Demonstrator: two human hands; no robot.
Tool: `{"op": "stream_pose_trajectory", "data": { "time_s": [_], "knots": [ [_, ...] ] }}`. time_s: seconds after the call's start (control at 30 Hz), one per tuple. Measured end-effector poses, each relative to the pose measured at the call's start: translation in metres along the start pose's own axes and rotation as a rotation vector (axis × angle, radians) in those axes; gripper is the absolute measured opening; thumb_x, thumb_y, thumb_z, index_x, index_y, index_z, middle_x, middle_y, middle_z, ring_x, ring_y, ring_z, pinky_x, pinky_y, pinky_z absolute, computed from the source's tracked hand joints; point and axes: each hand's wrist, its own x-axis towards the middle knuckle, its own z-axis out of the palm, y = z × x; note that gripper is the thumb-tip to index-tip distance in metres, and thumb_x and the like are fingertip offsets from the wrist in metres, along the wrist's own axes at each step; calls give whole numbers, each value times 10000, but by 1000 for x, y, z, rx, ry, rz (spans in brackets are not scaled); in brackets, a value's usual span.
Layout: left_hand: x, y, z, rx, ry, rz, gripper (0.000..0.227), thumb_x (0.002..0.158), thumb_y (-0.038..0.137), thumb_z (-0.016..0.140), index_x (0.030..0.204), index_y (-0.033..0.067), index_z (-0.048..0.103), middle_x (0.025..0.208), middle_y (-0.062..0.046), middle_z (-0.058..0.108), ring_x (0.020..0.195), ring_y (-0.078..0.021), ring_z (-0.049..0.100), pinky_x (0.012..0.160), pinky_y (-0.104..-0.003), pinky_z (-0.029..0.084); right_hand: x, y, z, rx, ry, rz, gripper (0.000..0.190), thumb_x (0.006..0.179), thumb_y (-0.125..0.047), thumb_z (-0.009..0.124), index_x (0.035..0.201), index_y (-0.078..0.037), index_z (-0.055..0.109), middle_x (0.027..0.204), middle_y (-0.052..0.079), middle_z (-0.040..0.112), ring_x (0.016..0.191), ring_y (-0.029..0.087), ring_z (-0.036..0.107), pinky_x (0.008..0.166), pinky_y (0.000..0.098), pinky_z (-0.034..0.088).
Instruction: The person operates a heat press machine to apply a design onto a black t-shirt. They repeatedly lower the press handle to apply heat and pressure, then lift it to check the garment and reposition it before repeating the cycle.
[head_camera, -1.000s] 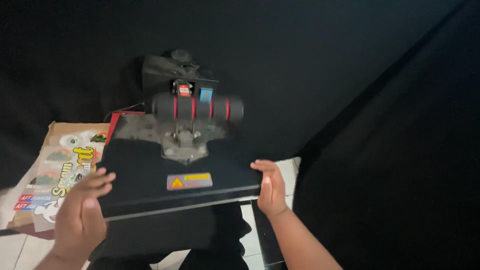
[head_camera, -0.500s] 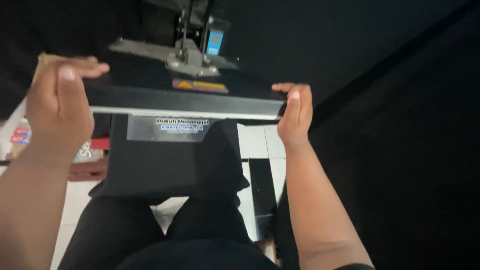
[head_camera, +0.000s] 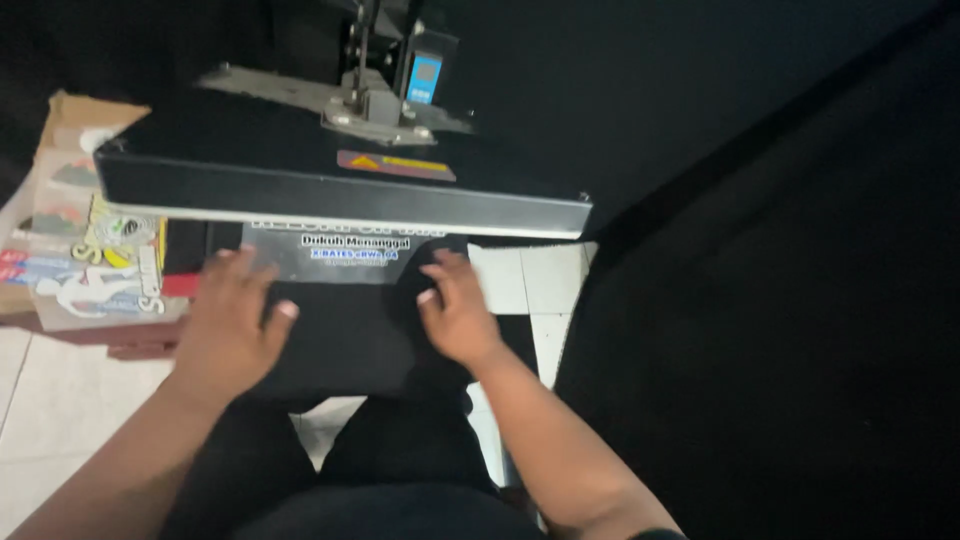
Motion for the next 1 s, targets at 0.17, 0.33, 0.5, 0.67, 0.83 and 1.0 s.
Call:
{"op": "stream_pose_trajectory", "data": {
  "time_s": [0.17,0.33,0.5,0.67,0.83,1.0],
  "knots": [
    [-28,1,35,703,-246,13,666,1023,680,367,1515,279,568,1662,39,478,1541,-159,446,1356,-466,57,4,-49,16,-519,-615,68,609,1038,-341,500,1595,-115,406,1670,149,349,1534,430,272,1211,591,294],
    [-32,-13,45,552,-343,-52,690,1039,629,378,1575,223,535,1658,-7,505,1538,-218,461,1349,-522,115,-6,-15,39,-623,-628,54,591,1055,-450,403,1605,-233,393,1692,6,322,1560,322,248,1220,580,258],
    [-44,-14,40,677,-330,-19,701,1037,691,288,1572,308,533,1656,89,502,1567,-138,430,1359,-463,88,-17,-16,36,-592,-586,15,564,1077,-424,375,1603,-226,410,1685,14,347,1561,331,259,1240,599,213],
    [-60,-9,33,744,-273,18,678,1000,670,342,1557,333,532,1611,119,542,1544,-109,459,1370,-435,113,-27,-33,26,-514,-618,34,553,1077,-368,382,1602,-193,408,1688,60,341,1569,377,228,1252,611,173],
    [-66,-8,28,667,-203,62,650,975,644,420,1511,317,591,1590,78,574,1536,-163,480,1358,-454,170,-39,-27,28,-524,-544,-15,520,1069,-357,430,1560,-196,479,1644,58,418,1555,367,273,1257,604,175],
    [-66,-6,28,681,-197,55,637,976,653,410,1486,331,613,1570,99,591,1528,-146,490,1366,-446,162,-48,-11,36,-509,-388,-109,479,1054,-379,492,1496,-209,568,1567,51,524,1519,352,358,1245,604,222]
  ]
}}
